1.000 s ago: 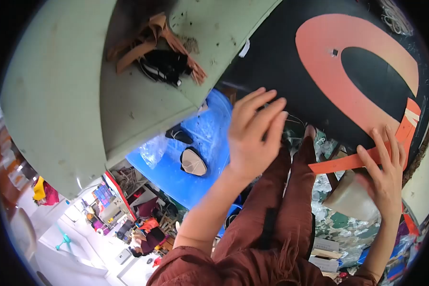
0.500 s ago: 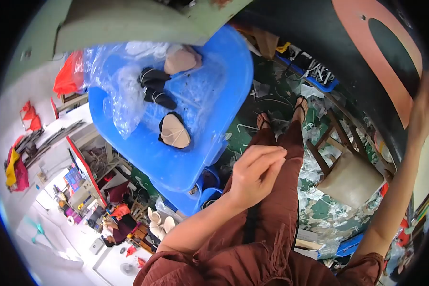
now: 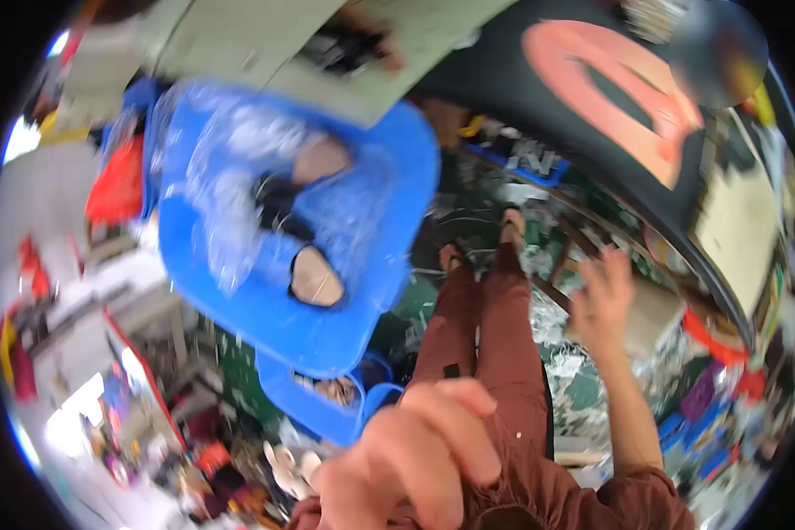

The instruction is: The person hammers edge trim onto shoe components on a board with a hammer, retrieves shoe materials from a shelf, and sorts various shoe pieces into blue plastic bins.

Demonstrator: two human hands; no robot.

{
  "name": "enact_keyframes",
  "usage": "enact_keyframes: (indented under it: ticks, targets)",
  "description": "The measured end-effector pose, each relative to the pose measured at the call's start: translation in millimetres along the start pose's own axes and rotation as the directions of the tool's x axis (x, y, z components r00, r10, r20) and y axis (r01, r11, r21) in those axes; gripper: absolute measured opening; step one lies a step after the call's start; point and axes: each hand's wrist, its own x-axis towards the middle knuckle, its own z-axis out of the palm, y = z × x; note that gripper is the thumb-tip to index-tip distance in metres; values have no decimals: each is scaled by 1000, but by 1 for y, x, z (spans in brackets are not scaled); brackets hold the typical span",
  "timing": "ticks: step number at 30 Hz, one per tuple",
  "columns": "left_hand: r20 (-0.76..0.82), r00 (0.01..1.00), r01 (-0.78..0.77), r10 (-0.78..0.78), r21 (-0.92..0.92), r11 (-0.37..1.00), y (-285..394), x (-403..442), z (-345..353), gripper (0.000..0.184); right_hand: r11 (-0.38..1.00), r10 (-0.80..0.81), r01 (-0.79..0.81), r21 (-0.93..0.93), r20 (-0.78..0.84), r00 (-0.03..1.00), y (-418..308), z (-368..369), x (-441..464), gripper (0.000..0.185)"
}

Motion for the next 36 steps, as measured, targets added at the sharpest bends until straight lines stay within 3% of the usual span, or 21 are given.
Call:
enact_keyframes:
  ticks: [2, 5, 7, 10, 13, 15, 16, 17, 18, 19, 20, 21, 22, 23, 25, 27, 28, 29, 30, 33, 36]
  targets:
    - [255, 967, 32, 12, -168, 985, 0, 17, 21, 48, 983, 160, -165, 82, 70, 985, -17, 4, -69, 50]
    - [277, 952, 11, 131, -460, 888, -26, 26, 93, 55, 910, 360, -395, 125, 234, 903, -48, -5, -146, 45]
    - [387, 920, 188, 52, -555, 810, -34, 25, 130, 55, 878, 429, -476, 50, 358, 829, -61, -20, -182, 42]
    - [509, 859, 426, -48, -661, 618, -42, 28, 191, 57, 808, 502, -584, 79, 428, 752, -61, -29, -224, 42]
    - [647, 759, 567, -70, -604, 560, -61, 36, 232, 60, 555, 695, -804, 212, 414, 588, -43, -41, -267, 41]
    - [735, 665, 617, -132, -441, 651, -69, 53, 248, 61, 501, 769, -845, 188, 353, 534, -37, -53, -300, 41]
    - [707, 681, 641, -191, -449, 622, -78, 52, 246, 62, 474, 803, -863, 175, 317, 505, -29, -57, -316, 41]
    - [801, 575, 711, -167, -388, 587, -98, 68, 254, 62, 451, 823, -872, 189, 289, 488, -26, -65, -330, 40]
    - [697, 613, 676, -372, -219, 704, -99, 63, 274, 45, 429, 841, -880, 204, 264, 471, -21, -74, -346, 38]
    - [610, 725, 598, -320, -326, 733, -133, 55, 283, 34, 377, 862, -903, 207, 279, 423, -15, -83, -358, 37]
    - [591, 703, 637, -396, -274, 721, -168, 54, 288, 36, 319, 878, -923, 215, 300, 374, -9, -90, -370, 36]
    - [522, 697, 600, -492, -48, 799, -200, 53, 305, 38, 260, 889, -940, 222, 324, 323, 0, -98, -381, 34]
    - [505, 697, 563, -509, 54, 825, -238, 50, 332, 31, 283, 890, -936, 208, 307, 337, 15, -107, -391, 33]
    - [537, 622, 632, -570, 85, 770, -284, 47, 346, 21, 306, 889, -932, 194, 293, 353, 34, -117, -401, 32]
    - [487, 493, 566, -721, 450, 691, -366, 42, 388, 19, 373, 887, -901, 222, 197, 416, 93, -149, -412, 29]
    - [308, 590, 455, -746, 636, 623, -459, 41, 426, 27, 458, 872, -841, 289, 41, 488, 188, -205, -403, 26]
    - [273, 781, 213, -562, 729, 650, -509, 44, 442, 30, 556, 829, -786, 270, -120, 546, 247, -228, -401, 23]
    - [272, 903, -30, -333, 813, 582, -556, 51, 452, 33, 643, 764, -726, 245, -270, 586, 304, -250, -395, 19]
    - [315, 945, -249, -92, 871, 424, -595, 61, 455, 35, 652, 755, -703, 285, -331, 567, 356, -278, -384, 18]
    - [159, 983, -170, 87, 976, 140, -671, 99, 442, 43, 676, 718, -638, 370, -526, 456, 484, -367, -343, 14]
    - [2, 1000, -4, 12, 986, 170, -691, 107, 412, 44, 759, 641, -493, 425, -618, 454, 585, -438, -305, 14]
